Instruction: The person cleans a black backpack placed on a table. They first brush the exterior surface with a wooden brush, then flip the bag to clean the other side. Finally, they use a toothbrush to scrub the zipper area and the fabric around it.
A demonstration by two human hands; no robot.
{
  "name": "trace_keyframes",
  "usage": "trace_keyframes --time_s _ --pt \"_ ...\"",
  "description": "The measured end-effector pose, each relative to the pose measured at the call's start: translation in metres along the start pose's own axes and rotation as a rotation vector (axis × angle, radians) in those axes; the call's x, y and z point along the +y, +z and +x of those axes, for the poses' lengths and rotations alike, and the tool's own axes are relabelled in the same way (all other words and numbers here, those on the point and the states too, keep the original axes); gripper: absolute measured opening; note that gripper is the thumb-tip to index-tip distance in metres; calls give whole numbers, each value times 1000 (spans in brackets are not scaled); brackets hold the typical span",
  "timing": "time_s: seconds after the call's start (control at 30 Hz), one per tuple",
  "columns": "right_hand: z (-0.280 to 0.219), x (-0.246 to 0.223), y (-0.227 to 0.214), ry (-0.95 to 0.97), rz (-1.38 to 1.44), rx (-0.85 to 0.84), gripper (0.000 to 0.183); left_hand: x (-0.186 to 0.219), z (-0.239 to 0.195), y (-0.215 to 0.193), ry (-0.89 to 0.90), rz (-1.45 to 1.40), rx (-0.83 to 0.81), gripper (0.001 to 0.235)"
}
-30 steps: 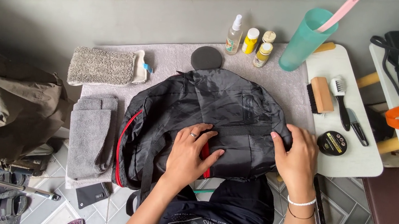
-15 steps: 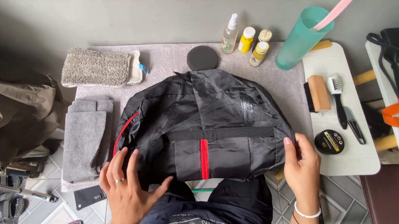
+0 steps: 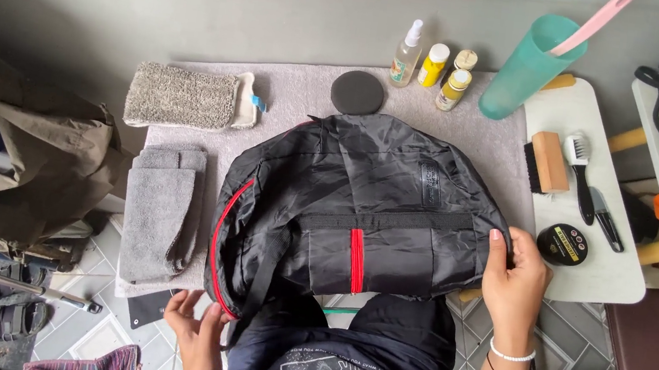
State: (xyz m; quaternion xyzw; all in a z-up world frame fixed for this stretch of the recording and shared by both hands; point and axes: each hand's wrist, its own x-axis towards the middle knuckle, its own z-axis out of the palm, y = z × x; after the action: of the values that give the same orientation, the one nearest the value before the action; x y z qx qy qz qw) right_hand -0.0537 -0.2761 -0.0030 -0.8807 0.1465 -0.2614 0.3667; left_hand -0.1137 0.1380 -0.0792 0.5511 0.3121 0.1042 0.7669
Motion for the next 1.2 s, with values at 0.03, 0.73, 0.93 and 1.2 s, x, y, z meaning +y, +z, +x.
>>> trace_keyframes --time_s 0.03,0.73,0.93,1.2 --pt "-1 -1 0 -3 2 -3 15 -4 1 -7 1 -2 4 59" --pt "29 -71 -83 29 575 -644 104 157 -14 40 385 57 -189 51" --pt "42 -73 -80 -241 270 -378 33 161 31 23 511 58 -276 7" --pt "91 -50 -15 -392 273 -134 34 153 83 57 832 445 -373 40"
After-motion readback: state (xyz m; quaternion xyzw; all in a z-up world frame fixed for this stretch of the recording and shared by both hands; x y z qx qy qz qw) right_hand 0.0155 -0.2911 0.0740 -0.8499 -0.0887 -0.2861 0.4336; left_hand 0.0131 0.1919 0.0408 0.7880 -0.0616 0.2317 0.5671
